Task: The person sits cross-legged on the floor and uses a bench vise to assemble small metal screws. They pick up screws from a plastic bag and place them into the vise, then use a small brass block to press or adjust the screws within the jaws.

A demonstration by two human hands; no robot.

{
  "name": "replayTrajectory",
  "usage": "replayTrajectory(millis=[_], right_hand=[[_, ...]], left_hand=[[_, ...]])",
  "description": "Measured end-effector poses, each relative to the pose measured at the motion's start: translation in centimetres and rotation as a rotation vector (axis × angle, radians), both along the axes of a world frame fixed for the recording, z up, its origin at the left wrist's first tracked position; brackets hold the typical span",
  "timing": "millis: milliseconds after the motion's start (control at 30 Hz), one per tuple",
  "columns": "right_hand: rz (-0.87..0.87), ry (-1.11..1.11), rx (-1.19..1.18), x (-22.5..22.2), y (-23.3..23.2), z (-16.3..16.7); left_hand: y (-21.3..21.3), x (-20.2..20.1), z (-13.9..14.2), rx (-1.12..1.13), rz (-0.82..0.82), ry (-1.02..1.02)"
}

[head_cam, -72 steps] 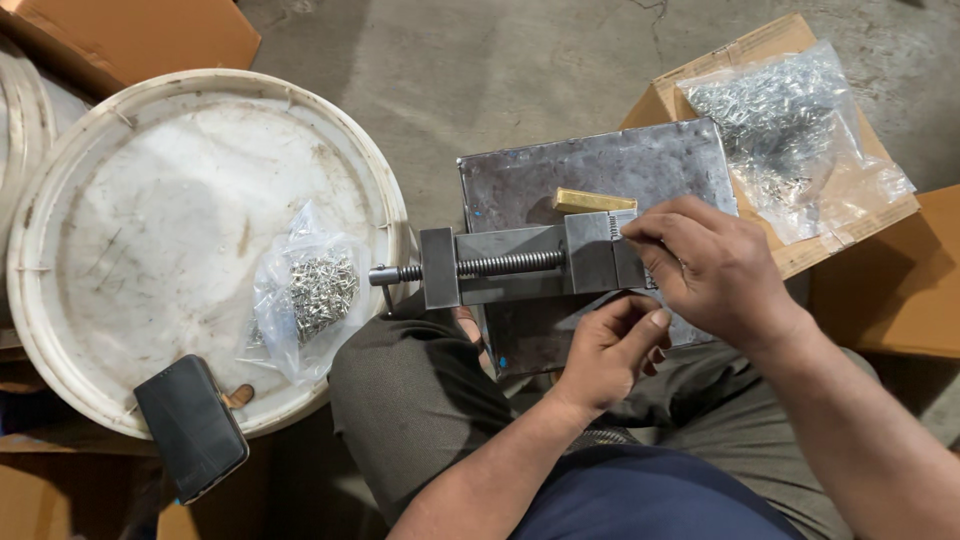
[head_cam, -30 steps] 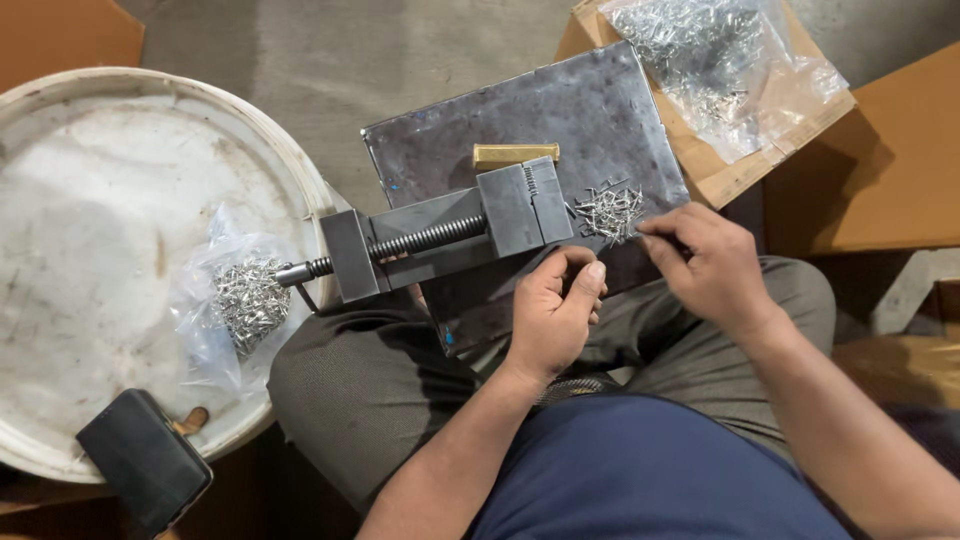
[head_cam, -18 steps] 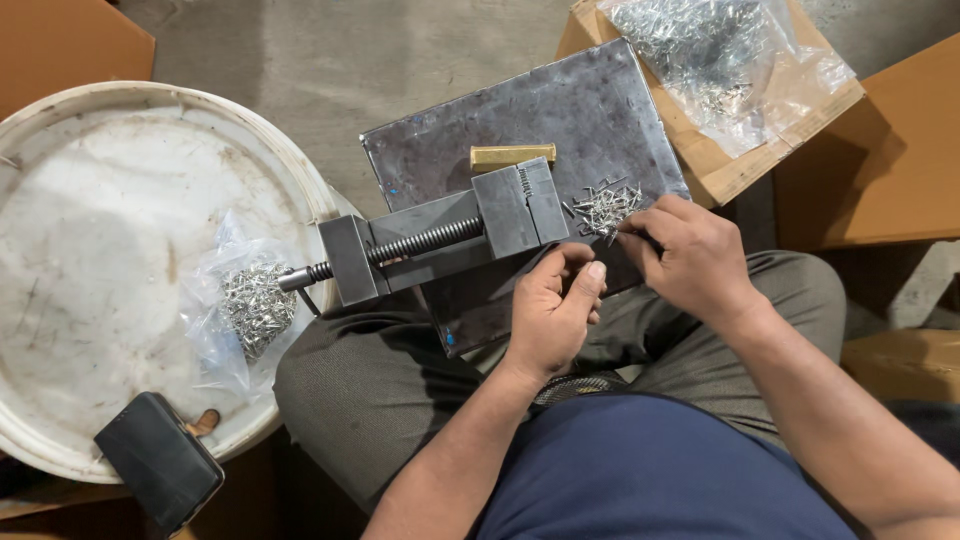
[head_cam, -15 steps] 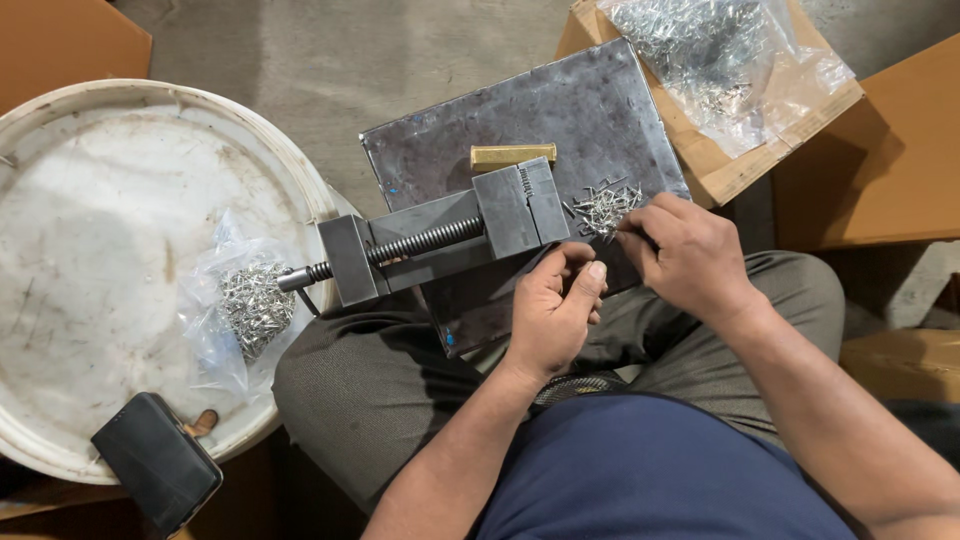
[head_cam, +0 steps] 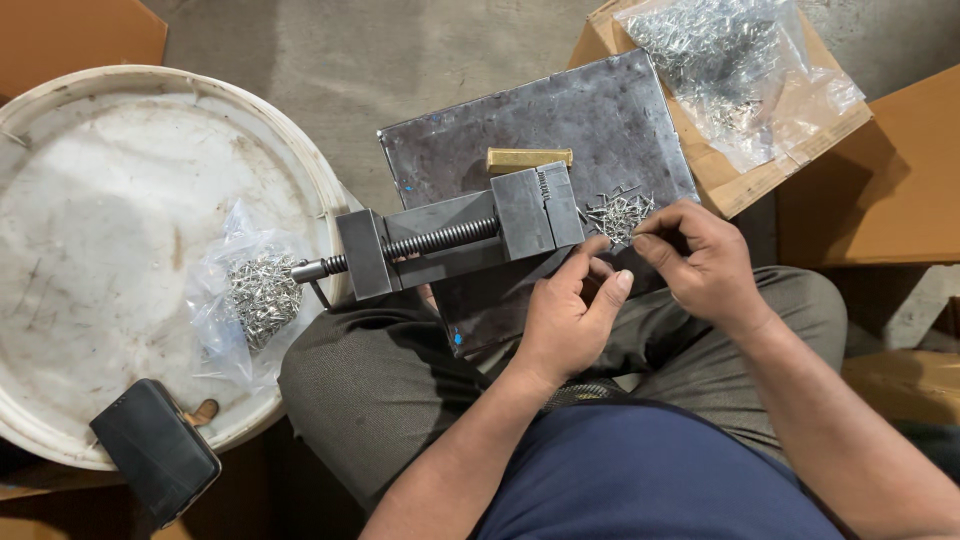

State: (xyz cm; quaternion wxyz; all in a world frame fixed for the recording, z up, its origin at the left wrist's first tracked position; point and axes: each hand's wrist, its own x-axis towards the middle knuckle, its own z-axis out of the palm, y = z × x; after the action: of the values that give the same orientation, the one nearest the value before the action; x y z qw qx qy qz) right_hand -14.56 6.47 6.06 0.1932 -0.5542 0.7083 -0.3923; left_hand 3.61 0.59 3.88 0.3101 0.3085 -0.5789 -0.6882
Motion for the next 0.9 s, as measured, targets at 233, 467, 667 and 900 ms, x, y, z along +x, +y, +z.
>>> replayTrajectory(millis=[233, 467, 667, 900], right_hand=[[0.114, -0.228, 0.059, -0.2, 0.9, -0.9], [0.141, -0.42, 0.111, 0.0, 1.2, -1.9], [0.121, -0.402, 0.119, -0.5, 1.3, -2.3], [-0.065, -0.619, 0.143, -0.6, 1.5, -2.5]], left_hand=[[0.0, 0.1, -0.1, -0.084, 0.016, -0.082], [-0.1, -0.1, -0.3, -0.21, 0.04, -0.072], [-0.2, 0.0, 0.5, -0.049, 0.028, -0.07], [-0.2, 0.0, 0.2, -0.004, 0.022, -0.052]])
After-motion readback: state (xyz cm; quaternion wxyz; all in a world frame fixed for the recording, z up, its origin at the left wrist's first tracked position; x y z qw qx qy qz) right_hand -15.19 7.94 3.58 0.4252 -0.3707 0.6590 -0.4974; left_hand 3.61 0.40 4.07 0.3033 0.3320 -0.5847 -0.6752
